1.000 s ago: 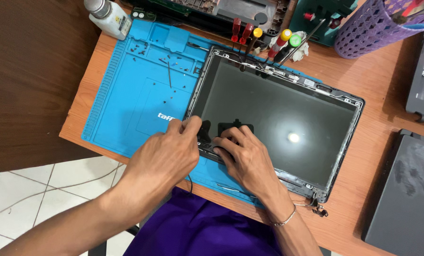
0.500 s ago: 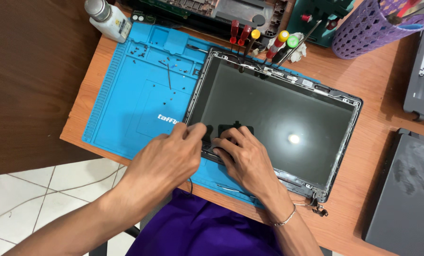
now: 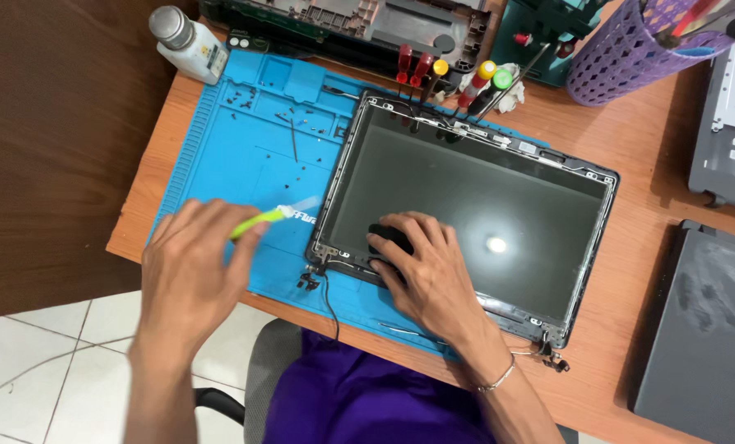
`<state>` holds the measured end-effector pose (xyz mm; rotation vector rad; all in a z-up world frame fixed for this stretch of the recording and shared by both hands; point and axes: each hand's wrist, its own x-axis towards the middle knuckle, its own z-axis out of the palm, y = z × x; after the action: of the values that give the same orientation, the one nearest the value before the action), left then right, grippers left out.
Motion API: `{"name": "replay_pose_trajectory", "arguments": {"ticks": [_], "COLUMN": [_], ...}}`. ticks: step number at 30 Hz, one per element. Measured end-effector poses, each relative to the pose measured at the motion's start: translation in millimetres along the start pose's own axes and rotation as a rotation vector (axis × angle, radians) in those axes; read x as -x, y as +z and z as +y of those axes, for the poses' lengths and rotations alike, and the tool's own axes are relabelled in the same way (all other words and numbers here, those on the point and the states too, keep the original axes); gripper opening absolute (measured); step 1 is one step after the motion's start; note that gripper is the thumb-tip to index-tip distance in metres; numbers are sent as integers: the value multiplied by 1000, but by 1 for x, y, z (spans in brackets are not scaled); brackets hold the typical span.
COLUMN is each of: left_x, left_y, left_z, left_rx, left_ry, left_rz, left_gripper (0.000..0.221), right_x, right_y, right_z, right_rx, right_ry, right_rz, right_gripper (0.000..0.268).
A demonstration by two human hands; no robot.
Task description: The person repairs a laptop screen by using a screwdriver to remove screws and by hand to manipulate the bezel and internal components on a repair bench.
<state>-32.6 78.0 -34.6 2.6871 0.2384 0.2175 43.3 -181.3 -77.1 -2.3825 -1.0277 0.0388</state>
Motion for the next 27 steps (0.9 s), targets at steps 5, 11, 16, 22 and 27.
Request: {"name": "replay_pose_trajectory", "arguments": {"ticks": [5, 11, 16, 22, 27], "left_x": [17, 28, 27, 25, 35], "left_y": [61, 98, 104, 102, 100], "left_z": [-30, -52, -62, -64, -54], "left_rx": [72, 5, -5, -7, 77], "left_ry": [-147, -262, -266, -260, -89], "left_rz": [309, 455, 455, 436, 546], "left_gripper": [16, 15, 13, 16, 15], "right_x": [2, 17, 23, 27, 50], "right_y": [13, 19, 16, 23, 17], "right_z": [-2, -10, -16, -22, -18], "right_rx": [179, 180, 123, 42, -200], "right_ry": [-50, -88, 17, -14, 146], "right_rz": [-81, -160, -135, -50, 177], "right_gripper": [49, 53, 57, 41, 9]}}
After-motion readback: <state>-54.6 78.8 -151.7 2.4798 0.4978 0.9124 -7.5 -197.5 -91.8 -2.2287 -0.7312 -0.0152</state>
